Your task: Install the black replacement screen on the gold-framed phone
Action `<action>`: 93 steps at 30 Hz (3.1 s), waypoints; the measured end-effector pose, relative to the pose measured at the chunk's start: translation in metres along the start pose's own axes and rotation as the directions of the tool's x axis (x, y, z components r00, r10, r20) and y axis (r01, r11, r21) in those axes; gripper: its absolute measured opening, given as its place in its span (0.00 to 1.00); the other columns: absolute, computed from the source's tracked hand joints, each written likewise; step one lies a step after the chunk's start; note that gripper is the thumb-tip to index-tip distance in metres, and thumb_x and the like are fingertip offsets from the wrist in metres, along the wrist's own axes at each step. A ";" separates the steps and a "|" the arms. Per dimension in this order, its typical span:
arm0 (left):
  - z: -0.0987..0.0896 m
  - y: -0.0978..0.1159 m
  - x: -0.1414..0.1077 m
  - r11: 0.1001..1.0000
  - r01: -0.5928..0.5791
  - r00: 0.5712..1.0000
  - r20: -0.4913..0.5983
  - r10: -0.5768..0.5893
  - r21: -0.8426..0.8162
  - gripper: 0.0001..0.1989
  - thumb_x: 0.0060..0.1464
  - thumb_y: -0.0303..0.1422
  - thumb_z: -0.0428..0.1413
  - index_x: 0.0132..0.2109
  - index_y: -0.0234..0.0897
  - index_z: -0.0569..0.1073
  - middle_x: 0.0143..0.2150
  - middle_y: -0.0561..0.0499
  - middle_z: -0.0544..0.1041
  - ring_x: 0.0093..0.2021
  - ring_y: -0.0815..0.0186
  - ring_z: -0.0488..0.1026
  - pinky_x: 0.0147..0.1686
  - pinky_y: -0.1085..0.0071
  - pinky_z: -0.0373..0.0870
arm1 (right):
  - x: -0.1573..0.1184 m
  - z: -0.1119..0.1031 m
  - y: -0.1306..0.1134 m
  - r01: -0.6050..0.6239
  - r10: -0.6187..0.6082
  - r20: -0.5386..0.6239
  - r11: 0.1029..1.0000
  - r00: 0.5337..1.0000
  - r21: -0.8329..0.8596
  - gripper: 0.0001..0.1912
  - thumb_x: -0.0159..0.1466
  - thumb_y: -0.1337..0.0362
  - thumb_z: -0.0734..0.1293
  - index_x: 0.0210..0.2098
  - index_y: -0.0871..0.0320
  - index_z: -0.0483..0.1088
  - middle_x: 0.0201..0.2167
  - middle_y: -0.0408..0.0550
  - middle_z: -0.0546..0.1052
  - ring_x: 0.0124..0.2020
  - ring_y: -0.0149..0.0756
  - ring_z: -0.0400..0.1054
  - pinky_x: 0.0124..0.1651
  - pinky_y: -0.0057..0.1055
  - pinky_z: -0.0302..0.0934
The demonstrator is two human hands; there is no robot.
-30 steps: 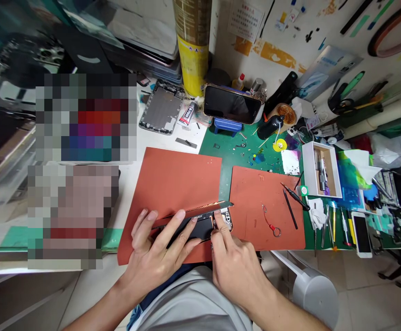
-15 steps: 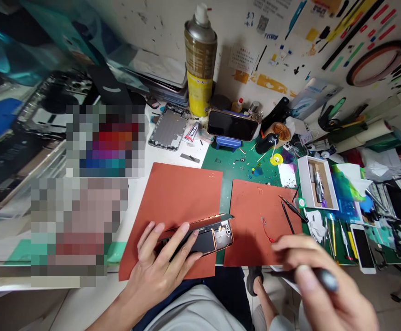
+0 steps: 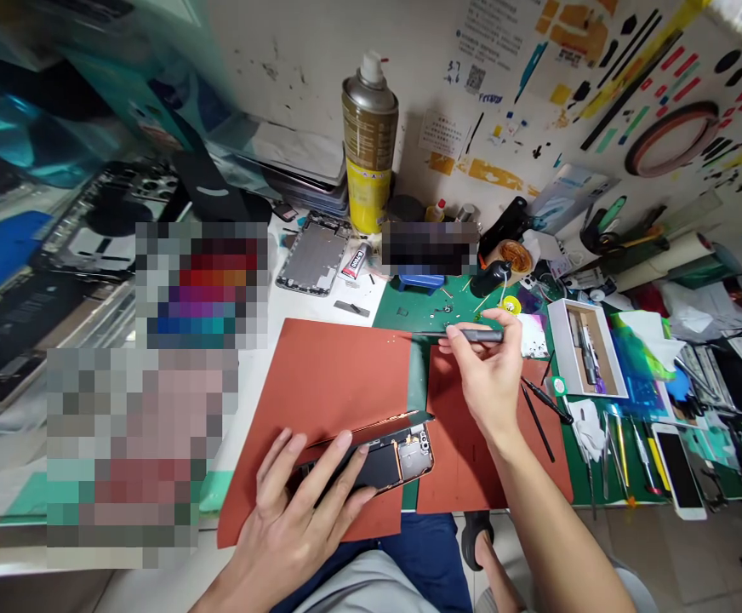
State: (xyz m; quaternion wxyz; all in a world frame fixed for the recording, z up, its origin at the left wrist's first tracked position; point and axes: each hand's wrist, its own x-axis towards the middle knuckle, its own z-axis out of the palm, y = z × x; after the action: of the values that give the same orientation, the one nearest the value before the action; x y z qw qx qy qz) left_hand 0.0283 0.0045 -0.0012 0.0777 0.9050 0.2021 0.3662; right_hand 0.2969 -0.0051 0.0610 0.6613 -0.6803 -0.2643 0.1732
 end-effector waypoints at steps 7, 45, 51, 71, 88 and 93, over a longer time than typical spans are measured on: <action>0.000 0.001 0.001 1.000 0.012 1.000 -0.009 -0.012 -0.005 0.14 0.71 0.35 0.62 0.55 0.29 0.83 0.85 0.53 0.50 0.84 0.46 0.45 0.85 0.45 0.46 | 0.003 0.007 0.015 -0.049 0.051 0.037 0.998 0.998 -0.050 0.25 0.61 0.54 0.82 0.48 0.50 0.67 0.37 0.41 0.86 0.31 0.39 0.84 0.38 0.37 0.81; 0.000 0.000 0.000 0.998 -0.009 1.000 0.030 0.007 0.066 0.20 0.61 0.39 0.71 0.56 0.35 0.84 0.80 0.45 0.66 0.83 0.42 0.46 0.82 0.41 0.53 | -0.160 -0.046 -0.019 -0.345 0.346 -0.009 0.937 0.938 0.062 0.19 0.65 0.60 0.81 0.51 0.48 0.74 0.43 0.48 0.87 0.38 0.40 0.85 0.42 0.36 0.83; 0.000 0.000 -0.001 0.998 -0.002 0.999 0.042 -0.001 0.063 0.18 0.62 0.35 0.69 0.58 0.37 0.83 0.82 0.48 0.62 0.83 0.43 0.47 0.81 0.41 0.55 | -0.165 -0.046 -0.017 -0.385 0.385 0.015 0.921 0.923 0.060 0.19 0.64 0.60 0.82 0.51 0.50 0.74 0.43 0.48 0.88 0.38 0.42 0.85 0.45 0.42 0.84; -0.001 -0.001 -0.003 0.998 -0.007 0.998 0.060 0.004 0.060 0.21 0.60 0.30 0.69 0.60 0.35 0.82 0.85 0.49 0.53 0.84 0.42 0.43 0.82 0.41 0.51 | -0.170 -0.045 -0.026 -0.275 0.277 0.030 0.961 0.961 -0.037 0.18 0.65 0.64 0.81 0.51 0.48 0.76 0.44 0.48 0.88 0.43 0.43 0.87 0.47 0.38 0.84; -0.001 0.000 -0.004 0.998 0.004 0.998 0.065 -0.008 0.058 0.20 0.60 0.31 0.70 0.59 0.39 0.83 0.83 0.50 0.59 0.85 0.44 0.41 0.82 0.41 0.51 | -0.166 -0.042 -0.032 -0.244 0.250 0.047 0.964 0.967 -0.103 0.16 0.66 0.62 0.81 0.49 0.49 0.76 0.42 0.49 0.88 0.42 0.42 0.87 0.47 0.37 0.84; -0.001 0.000 -0.004 0.998 0.001 0.998 0.065 -0.005 0.062 0.19 0.62 0.32 0.69 0.59 0.38 0.83 0.85 0.52 0.52 0.85 0.43 0.41 0.82 0.40 0.51 | -0.164 -0.040 -0.036 -0.232 0.240 0.047 0.964 0.970 -0.129 0.15 0.65 0.63 0.81 0.48 0.48 0.77 0.41 0.47 0.88 0.39 0.40 0.87 0.45 0.34 0.84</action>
State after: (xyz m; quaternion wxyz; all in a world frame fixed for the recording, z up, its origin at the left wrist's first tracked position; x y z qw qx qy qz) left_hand 0.0249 0.0032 -0.0032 0.0565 0.9181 0.2119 0.3301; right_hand 0.1841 -0.1346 0.0802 0.5842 -0.7406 -0.2119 0.2554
